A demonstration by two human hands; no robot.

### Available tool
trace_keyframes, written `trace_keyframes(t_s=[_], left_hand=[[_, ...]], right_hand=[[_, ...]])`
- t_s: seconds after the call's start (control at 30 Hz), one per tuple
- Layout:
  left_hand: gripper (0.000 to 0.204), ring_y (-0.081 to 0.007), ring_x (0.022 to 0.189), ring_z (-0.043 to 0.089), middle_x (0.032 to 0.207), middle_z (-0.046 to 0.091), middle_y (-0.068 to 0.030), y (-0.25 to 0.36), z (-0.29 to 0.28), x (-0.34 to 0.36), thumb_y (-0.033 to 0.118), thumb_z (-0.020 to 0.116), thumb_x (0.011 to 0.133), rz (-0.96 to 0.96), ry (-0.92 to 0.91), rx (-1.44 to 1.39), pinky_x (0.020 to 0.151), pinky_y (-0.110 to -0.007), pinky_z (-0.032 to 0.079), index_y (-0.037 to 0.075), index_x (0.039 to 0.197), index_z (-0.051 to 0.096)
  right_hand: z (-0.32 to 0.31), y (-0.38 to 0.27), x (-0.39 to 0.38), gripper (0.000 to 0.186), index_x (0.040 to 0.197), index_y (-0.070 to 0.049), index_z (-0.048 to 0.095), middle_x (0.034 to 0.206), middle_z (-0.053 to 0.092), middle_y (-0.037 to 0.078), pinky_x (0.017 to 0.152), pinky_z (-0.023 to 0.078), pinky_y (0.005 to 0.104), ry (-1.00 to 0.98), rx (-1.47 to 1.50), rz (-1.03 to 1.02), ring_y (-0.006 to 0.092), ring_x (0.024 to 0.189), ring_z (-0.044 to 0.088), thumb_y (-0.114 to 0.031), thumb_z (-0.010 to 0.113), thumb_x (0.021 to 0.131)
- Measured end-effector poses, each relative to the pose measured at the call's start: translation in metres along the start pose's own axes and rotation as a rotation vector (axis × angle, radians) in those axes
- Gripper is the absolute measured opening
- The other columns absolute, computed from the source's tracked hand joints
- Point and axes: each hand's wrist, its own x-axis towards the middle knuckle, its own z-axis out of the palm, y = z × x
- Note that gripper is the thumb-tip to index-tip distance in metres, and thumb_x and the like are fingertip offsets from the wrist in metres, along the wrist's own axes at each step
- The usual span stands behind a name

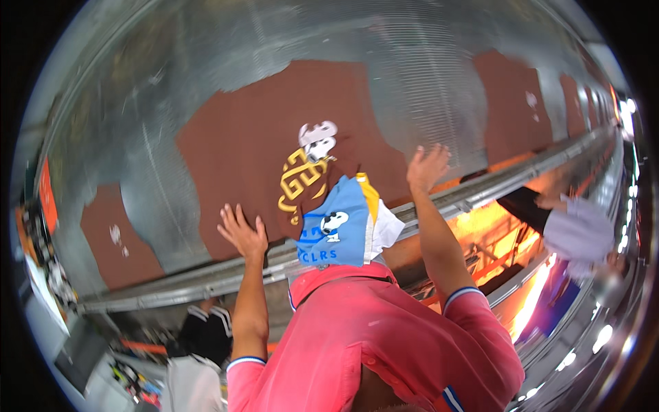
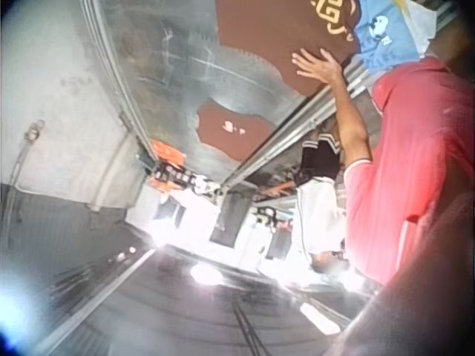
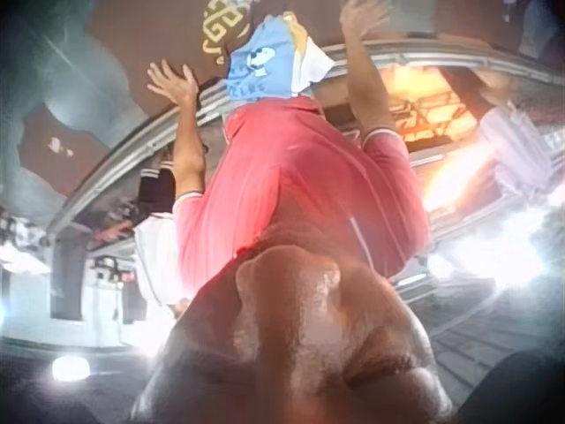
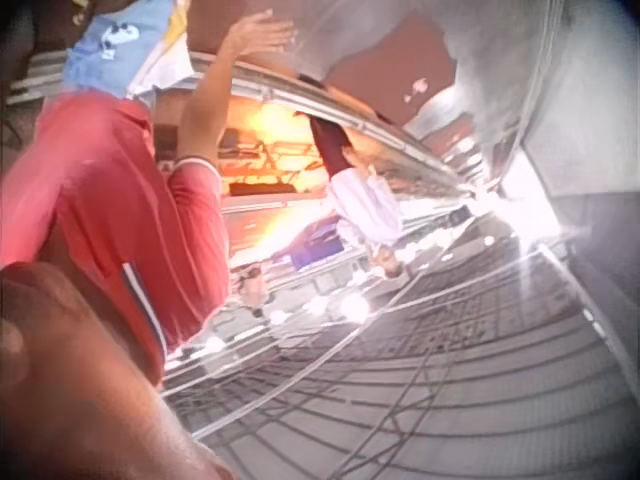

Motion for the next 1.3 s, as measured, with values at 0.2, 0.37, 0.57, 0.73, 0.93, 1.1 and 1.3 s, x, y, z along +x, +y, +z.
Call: trace_keyframes(t_s=[0.2,0.37,0.57,0.73,0.93,1.1,1.3], left_hand=[[0.067,-0.0384,0.145,0.020,0.154,0.028,-0.0192,0.000,0.006,-0.005,0.034,0.060,0.084,-0.036,-0.040,0.008,0.114,-0.063,0.010,0.004,0.141,0.043],[0.065,-0.0375,0.145,0.020,0.156,0.027,-0.0179,0.003,0.004,-0.001,0.033,0.056,0.086,-0.027,-0.046,0.019,0.115,-0.061,0.009,0.004,0.142,0.041],[0.065,-0.0383,0.145,0.020,0.156,0.026,-0.0188,0.000,0.005,0.001,0.034,0.055,0.086,-0.010,-0.042,0.012,0.114,-0.062,0.010,0.003,0.141,0.041],[0.066,-0.0384,0.145,0.020,0.156,0.026,-0.0188,-0.002,0.004,0.001,0.034,0.056,0.085,-0.014,-0.053,0.016,0.114,-0.062,0.010,0.003,0.142,0.041],[0.067,-0.0385,0.145,0.020,0.156,0.026,-0.0186,-0.002,0.003,0.000,0.033,0.058,0.084,-0.012,-0.049,0.006,0.114,-0.062,0.010,0.004,0.142,0.041],[0.072,-0.0380,0.146,0.020,0.155,0.030,-0.0160,-0.002,0.004,-0.009,0.035,0.065,0.079,-0.065,-0.028,-0.023,0.114,-0.063,0.011,0.010,0.143,0.043],[0.071,-0.0363,0.146,0.017,0.155,0.026,-0.0177,-0.011,-0.006,-0.004,0.041,0.065,0.080,-0.085,-0.085,-0.018,0.114,-0.065,0.009,0.008,0.140,0.046]], right_hand=[[-0.005,-0.006,0.006,0.062,0.142,0.001,0.038,0.150,0.032,0.023,0.114,0.021,0.0574,-0.031,-0.022,-0.049,0.0379,0.143,0.024,-0.043,0.044,0.099],[-0.006,-0.003,0.009,0.062,0.142,0.001,0.039,0.150,0.032,0.024,0.113,0.021,0.0576,-0.046,-0.022,-0.056,0.0388,0.143,0.025,-0.043,0.044,0.099],[-0.011,-0.009,0.008,0.062,0.143,0.002,0.036,0.152,0.028,0.023,0.116,0.019,0.0559,-0.091,-0.025,-0.039,0.0386,0.144,0.021,-0.042,0.042,0.100],[-0.015,-0.012,0.008,0.062,0.143,0.001,0.036,0.152,0.028,0.023,0.116,0.019,0.0559,-0.093,-0.022,-0.033,0.0382,0.144,0.022,-0.042,0.042,0.100],[-0.011,-0.008,0.006,0.063,0.143,0.001,0.037,0.152,0.029,0.022,0.115,0.020,0.0553,-0.085,-0.027,-0.022,0.0373,0.144,0.022,-0.044,0.042,0.099],[-0.011,-0.014,0.019,0.061,0.138,-0.003,0.047,0.146,0.042,0.023,0.112,0.024,0.0570,-0.088,-0.179,-0.101,0.0377,0.141,0.031,-0.048,0.044,0.097],[0.009,0.007,0.008,0.063,0.134,-0.003,0.051,0.140,0.049,0.019,0.100,0.039,0.0564,0.105,-0.149,-0.155,0.0367,0.129,0.046,-0.053,0.042,0.097]])
